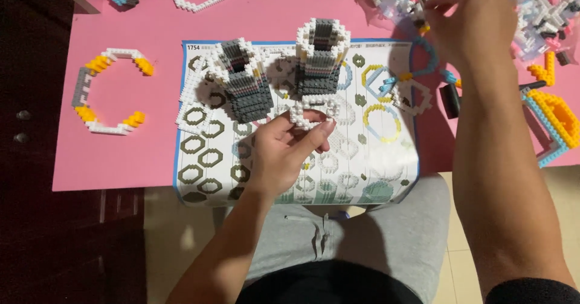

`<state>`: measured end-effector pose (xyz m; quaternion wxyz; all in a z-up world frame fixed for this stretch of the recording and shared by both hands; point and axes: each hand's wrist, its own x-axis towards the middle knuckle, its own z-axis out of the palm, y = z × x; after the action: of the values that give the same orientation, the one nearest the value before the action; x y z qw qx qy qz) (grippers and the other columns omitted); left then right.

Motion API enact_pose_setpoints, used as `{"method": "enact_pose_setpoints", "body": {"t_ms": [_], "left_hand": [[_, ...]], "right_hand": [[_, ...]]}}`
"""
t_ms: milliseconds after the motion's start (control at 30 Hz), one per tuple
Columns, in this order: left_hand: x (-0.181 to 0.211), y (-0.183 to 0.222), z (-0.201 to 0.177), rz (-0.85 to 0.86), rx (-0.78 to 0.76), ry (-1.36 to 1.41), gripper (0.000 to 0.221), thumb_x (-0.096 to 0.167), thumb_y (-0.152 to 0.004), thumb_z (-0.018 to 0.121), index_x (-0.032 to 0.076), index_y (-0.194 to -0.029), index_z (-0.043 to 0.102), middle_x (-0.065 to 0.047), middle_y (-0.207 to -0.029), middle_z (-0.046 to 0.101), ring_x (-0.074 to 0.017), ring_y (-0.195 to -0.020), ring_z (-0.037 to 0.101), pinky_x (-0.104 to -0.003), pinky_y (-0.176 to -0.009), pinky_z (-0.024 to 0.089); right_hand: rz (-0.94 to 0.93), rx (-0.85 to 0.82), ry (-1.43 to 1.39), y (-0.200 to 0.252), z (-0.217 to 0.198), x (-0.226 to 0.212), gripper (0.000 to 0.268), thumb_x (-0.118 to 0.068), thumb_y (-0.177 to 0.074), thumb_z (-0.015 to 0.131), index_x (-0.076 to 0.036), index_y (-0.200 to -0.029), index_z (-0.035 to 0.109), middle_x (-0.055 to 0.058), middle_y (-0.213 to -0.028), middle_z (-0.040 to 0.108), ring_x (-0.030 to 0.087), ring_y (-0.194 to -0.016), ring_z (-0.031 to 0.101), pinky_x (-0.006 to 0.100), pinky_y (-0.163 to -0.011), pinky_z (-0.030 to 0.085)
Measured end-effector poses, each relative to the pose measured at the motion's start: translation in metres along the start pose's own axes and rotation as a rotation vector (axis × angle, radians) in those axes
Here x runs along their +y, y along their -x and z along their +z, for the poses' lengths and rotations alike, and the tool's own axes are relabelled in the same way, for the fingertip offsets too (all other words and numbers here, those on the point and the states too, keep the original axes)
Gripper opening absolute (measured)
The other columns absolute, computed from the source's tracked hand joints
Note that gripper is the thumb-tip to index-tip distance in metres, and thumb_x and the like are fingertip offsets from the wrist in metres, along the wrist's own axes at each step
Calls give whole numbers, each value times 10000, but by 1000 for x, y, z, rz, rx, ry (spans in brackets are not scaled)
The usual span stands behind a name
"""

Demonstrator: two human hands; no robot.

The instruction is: Assembling a circular structure using small interlocking plastic blocks while following an instruction manual.

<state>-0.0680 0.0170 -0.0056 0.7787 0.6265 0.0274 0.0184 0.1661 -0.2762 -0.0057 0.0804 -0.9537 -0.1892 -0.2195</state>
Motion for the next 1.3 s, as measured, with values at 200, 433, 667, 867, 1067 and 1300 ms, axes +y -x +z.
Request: {"method": "enact_pose_setpoints", "body": {"t_ms": [200, 433, 667, 867, 1067, 1300], "left_hand": [[-3, -1, -1, 35, -14, -46, 185, 193, -950, 789, 44, -1053, 756, -111, -761, 771, -139, -710, 747, -285, -639, 627], [2, -1, -1, 17, -47, -48, 232, 202, -938, 788, 27, -1088, 757, -112, -783, 773, -175, -751, 765, -330, -710, 667], [10, 2, 1, -47, -77, -89, 265, 206, -946, 769, 2, -1115, 762, -126, -813, 783, -187, -784, 768, -312, -722, 649], [17, 1, 3, -104, -97, -111, 295, 216, -945, 761, 6, -1153, 776, -126, -824, 790, -189, -788, 762, -310, -710, 630], [9, -4, 4, 86, -125, -14, 290, 226, -994, 780, -45, -1098, 768, -189, -734, 767, -188, -667, 725, -267, -606, 579], [4, -6, 4, 29, -100, 140, 300, 230, -1001, 759, -51, -1100, 728, -237, -877, 806, -198, -694, 767, -267, -607, 611]], "right_hand": [[116, -81, -36, -10, 2, -25, 132, -100, -980, 814, -127, -1066, 910, 84, -890, 824, 333, -736, 749, 510, -492, 599], [179, -119, 120, -21, 2, -37, 142, -142, -927, 760, -180, -986, 883, 93, -838, 780, 356, -730, 723, 532, -503, 586], [162, -203, 202, -23, 13, -39, 211, -93, -954, 626, -34, -764, 696, 113, -878, 682, 381, -652, 653, 510, -462, 508], [232, -241, 74, -23, -7, -48, 140, -74, -929, 655, -57, -859, 776, 159, -968, 733, 383, -721, 686, 502, -493, 536], [150, -91, -298, 23, -71, -65, 155, -101, -1008, 733, 42, -1064, 748, 221, -995, 620, 424, -860, 700, 529, -672, 561], [335, -72, -1230, 90, -87, -114, 56, 0, -1032, 685, 31, -1060, 647, 145, -999, 649, 187, -709, 616, 274, -522, 546]]}}
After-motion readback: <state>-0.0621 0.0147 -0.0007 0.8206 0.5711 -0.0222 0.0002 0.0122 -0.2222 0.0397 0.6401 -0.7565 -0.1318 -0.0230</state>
